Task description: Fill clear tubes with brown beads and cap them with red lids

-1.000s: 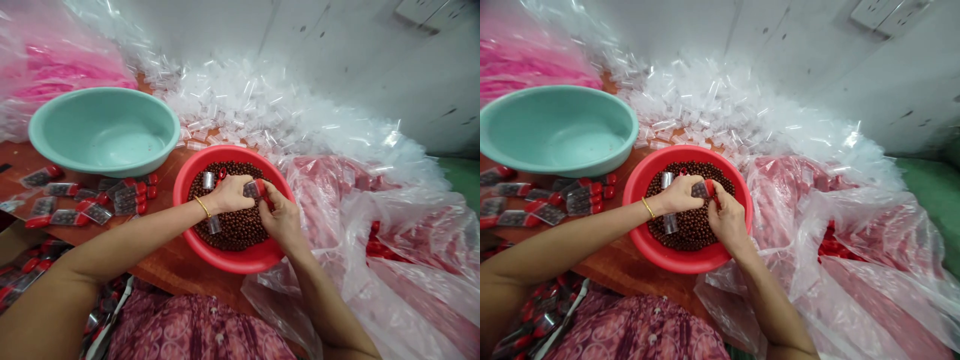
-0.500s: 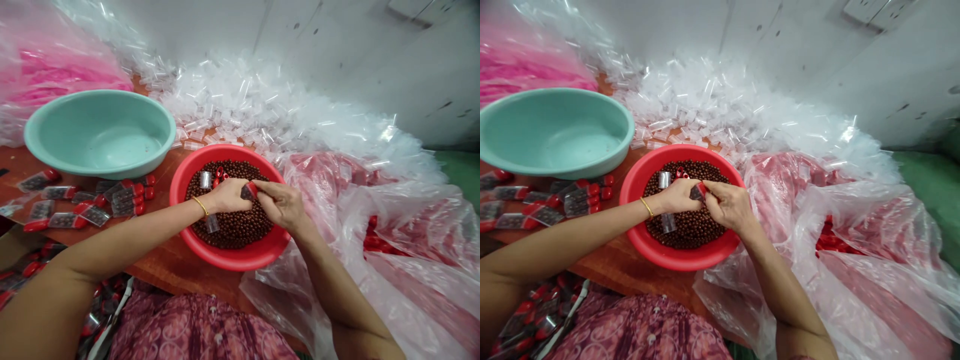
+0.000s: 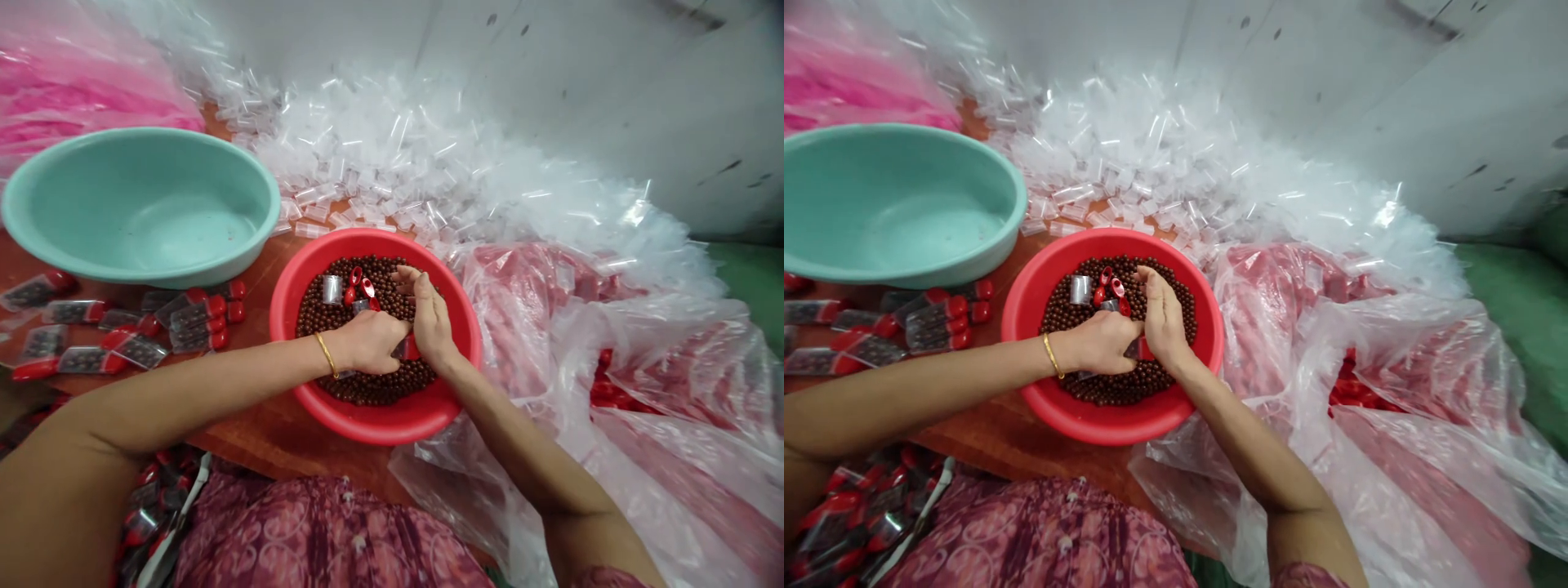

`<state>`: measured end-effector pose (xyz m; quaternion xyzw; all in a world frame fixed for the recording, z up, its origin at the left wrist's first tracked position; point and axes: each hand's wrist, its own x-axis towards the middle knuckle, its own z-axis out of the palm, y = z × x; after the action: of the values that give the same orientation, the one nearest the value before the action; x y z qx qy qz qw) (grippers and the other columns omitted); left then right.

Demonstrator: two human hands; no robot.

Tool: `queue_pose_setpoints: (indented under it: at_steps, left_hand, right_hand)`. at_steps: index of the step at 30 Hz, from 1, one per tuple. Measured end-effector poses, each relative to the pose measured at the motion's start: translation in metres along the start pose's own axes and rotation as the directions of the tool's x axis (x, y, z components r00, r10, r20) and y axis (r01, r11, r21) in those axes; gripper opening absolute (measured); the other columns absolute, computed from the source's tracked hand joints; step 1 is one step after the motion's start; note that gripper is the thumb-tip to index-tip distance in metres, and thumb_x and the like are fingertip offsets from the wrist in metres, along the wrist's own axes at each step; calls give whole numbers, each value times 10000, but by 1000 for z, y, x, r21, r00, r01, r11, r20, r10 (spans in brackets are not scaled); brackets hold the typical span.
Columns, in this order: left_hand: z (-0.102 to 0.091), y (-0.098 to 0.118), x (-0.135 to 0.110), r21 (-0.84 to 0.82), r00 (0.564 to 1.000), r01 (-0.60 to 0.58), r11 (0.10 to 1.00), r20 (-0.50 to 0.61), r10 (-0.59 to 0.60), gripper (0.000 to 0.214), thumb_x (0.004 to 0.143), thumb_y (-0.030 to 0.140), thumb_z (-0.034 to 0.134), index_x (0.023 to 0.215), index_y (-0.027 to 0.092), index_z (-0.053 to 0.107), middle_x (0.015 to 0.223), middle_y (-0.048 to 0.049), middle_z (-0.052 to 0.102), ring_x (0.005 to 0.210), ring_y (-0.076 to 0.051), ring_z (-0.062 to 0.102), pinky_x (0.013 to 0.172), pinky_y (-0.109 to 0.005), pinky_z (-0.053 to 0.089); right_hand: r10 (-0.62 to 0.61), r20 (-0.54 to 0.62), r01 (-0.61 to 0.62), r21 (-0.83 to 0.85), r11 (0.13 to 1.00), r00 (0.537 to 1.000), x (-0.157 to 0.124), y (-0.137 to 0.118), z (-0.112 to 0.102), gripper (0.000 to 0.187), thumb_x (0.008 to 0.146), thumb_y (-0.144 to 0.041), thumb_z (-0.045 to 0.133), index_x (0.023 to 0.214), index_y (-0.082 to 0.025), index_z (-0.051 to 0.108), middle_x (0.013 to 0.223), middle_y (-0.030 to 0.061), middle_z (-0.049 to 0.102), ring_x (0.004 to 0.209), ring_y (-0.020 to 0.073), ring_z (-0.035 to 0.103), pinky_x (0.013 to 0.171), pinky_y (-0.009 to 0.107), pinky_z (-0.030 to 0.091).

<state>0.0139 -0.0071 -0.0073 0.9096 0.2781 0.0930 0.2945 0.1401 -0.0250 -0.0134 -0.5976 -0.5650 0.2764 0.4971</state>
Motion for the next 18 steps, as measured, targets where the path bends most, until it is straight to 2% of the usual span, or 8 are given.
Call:
queue_pose_setpoints:
  at_steps: [3,6,8,10,12,14,16,18]
  left_hand:
    - [-3,1,5,4,999,-33,999,-40,33,108,620,198,630,710,168,579,617,-28,592,633,-201,585,595,-279,419]
    - [-20,7,2,11,991,-29,1000,-133,30,109,676,251,621,738,167,588,652,-22,596,630,-175,562,588,-266,378]
    - [-40,9,-12,5,974,32,999,-225,-30,138,711,286,613,776,166,592,666,-12,592,619,-147,538,583,-250,348]
    - [-62,7,-40,11,942,130,991,-313,-120,155,736,313,607,792,170,587,662,5,579,600,-117,506,580,-235,319]
    - [-80,-3,-79,84,908,260,962,-361,-213,155,733,322,615,761,177,568,619,29,539,561,-89,451,567,-222,277]
    - [-92,-20,-123,234,870,422,876,-377,-319,167,700,304,642,700,181,529,547,57,450,513,-67,361,548,-215,203]
    - [-97,-39,-162,376,817,565,735,-383,-432,155,729,267,603,671,179,489,538,61,385,513,-61,305,562,-221,140]
    - [-100,-54,-190,477,789,614,629,-372,-489,171,803,251,505,657,174,460,557,49,367,536,-69,303,581,-227,130]
  right_hand:
    - [67,21,-68,64,996,998,7,0,0,651,916,-611,154,1075,-191,626,1062,99,683,968,189,627,850,352,491]
    - [82,52,-88,129,988,995,21,1,-3,785,907,-595,-19,1098,-174,616,986,107,694,872,183,649,749,335,511]
    - [36,95,-40,48,998,995,27,3,-8,700,923,-587,77,1071,-182,630,920,84,702,832,184,651,716,326,508]
    - [-15,197,48,-164,985,980,29,6,-17,488,920,-526,309,989,-195,660,862,55,707,803,190,646,709,320,498]
    - [-43,330,192,-432,881,943,26,8,-26,289,879,-392,473,913,-196,682,863,52,711,815,203,642,732,325,483]
    - [-29,451,341,-629,698,892,24,8,-31,202,855,-272,513,891,-184,691,903,74,713,858,222,640,758,331,468]
    - [27,531,433,-718,545,847,22,7,-30,206,863,-233,499,895,-176,694,925,95,710,877,231,643,747,323,464]
    - [87,569,475,-752,457,818,22,4,-21,230,883,-265,483,903,-174,693,939,107,707,863,228,651,710,307,465]
